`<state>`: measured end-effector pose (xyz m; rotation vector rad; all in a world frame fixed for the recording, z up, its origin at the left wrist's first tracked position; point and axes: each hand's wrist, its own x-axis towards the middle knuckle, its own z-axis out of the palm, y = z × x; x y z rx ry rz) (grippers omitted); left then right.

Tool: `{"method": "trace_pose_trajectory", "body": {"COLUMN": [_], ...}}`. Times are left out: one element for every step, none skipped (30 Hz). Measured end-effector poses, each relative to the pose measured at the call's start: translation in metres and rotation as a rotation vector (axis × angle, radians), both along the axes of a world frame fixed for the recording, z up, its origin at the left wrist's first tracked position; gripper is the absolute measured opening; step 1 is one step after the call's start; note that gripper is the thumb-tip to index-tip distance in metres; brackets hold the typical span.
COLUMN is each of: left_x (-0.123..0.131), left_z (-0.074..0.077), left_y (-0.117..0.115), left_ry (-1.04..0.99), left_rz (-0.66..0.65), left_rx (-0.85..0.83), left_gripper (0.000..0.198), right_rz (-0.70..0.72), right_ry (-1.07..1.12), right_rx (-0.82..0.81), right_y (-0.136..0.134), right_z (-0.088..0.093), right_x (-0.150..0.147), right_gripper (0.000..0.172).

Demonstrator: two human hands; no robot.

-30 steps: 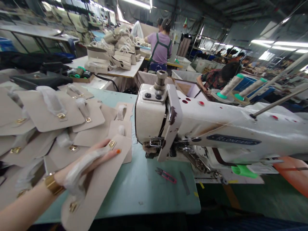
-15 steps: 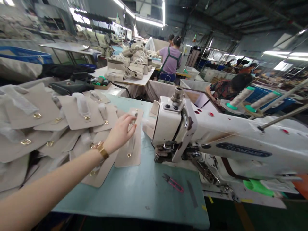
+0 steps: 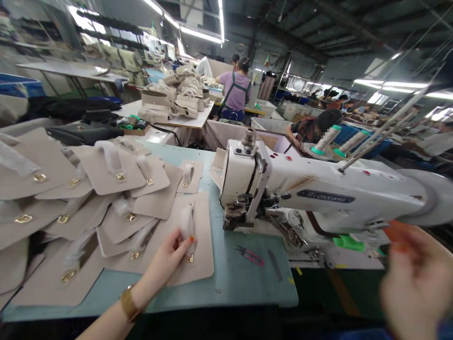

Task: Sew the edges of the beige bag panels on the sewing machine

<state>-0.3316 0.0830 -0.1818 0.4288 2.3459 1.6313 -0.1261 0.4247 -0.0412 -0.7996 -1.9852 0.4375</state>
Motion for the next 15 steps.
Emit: {"method": "trace_pose_trajectory", "body": {"left_x": [0.012,0.024,0.033,0.042,0.049,0.055,0.061,0.067,0.073,0.080,0.088,0.096,0.104,0.111,0.117], "left_z": [0.004,0.008,0.011,0.013,0.014,0.012,0.009,0.005,-0.001,-0.006,-0.011,-0.015,-0.016,-0.017,-0.015], "left_y": [-0.002,-0.003,-0.003,-0.002,-0.002,-0.004,-0.007,-0.012,-0.019,-0.027,-0.035,-0.041,-0.045,-0.047,-0.046], "left_ry": [-0.039,-0.089,-0.149,-0.211,-0.268,-0.310,-0.339,-0.359,-0.374,-0.405,-0.460,-0.543,-0.647,-0.762,-0.873], "left_rz": [0.003,0.009,0.018,0.027,0.041,0.065,0.105,0.161,0.239,0.314,0.369,0.394,0.398,0.391,0.383], "left_rx": [0.036,0.076,0.113,0.145,0.167,0.180,0.195,0.212,0.229,0.239,0.244,0.245,0.257,0.290,0.342], "left_gripper": [0.033,0.033,0.034,0.036,0.037,0.039,0.042,0.046,0.051,0.057,0.060,0.061,0.060,0.059,0.059], "right_rz": [0.116,0.407,0.664,0.782,0.829,0.832,0.818,0.796,0.773,0.754,0.742,0.739,0.743,0.756,0.774], "right_ry": [-0.056,-0.147,-0.235,-0.289,-0.338,-0.388,-0.425,-0.428,-0.427,-0.421,-0.415,-0.415,-0.419,-0.421,-0.422], "right_rx": [-0.065,-0.292,-0.550,-0.769,-0.919,-1.020,-1.096,-1.158,-1.196,-1.221,-1.232,-1.231,-1.223,-1.210,-1.190], "right_y": [-0.030,-0.063,-0.097,-0.130,-0.160,-0.184,-0.202,-0.215,-0.221,-0.224,-0.223,-0.220,-0.217,-0.214,-0.212], "right_z": [-0.025,-0.051,-0.077,-0.101,-0.121,-0.138,-0.151,-0.159,-0.164,-0.165,-0.163,-0.160,-0.156,-0.152,-0.148], "right_x": [-0.003,-0.007,-0.012,-0.019,-0.026,-0.033,-0.039,-0.043,-0.045,-0.045,-0.043,-0.040,-0.036,-0.033,-0.031], "right_gripper": [0.045,0.041,0.043,0.044,0.044,0.045,0.049,0.049,0.047,0.045,0.042,0.039,0.036,0.033,0.030]}}
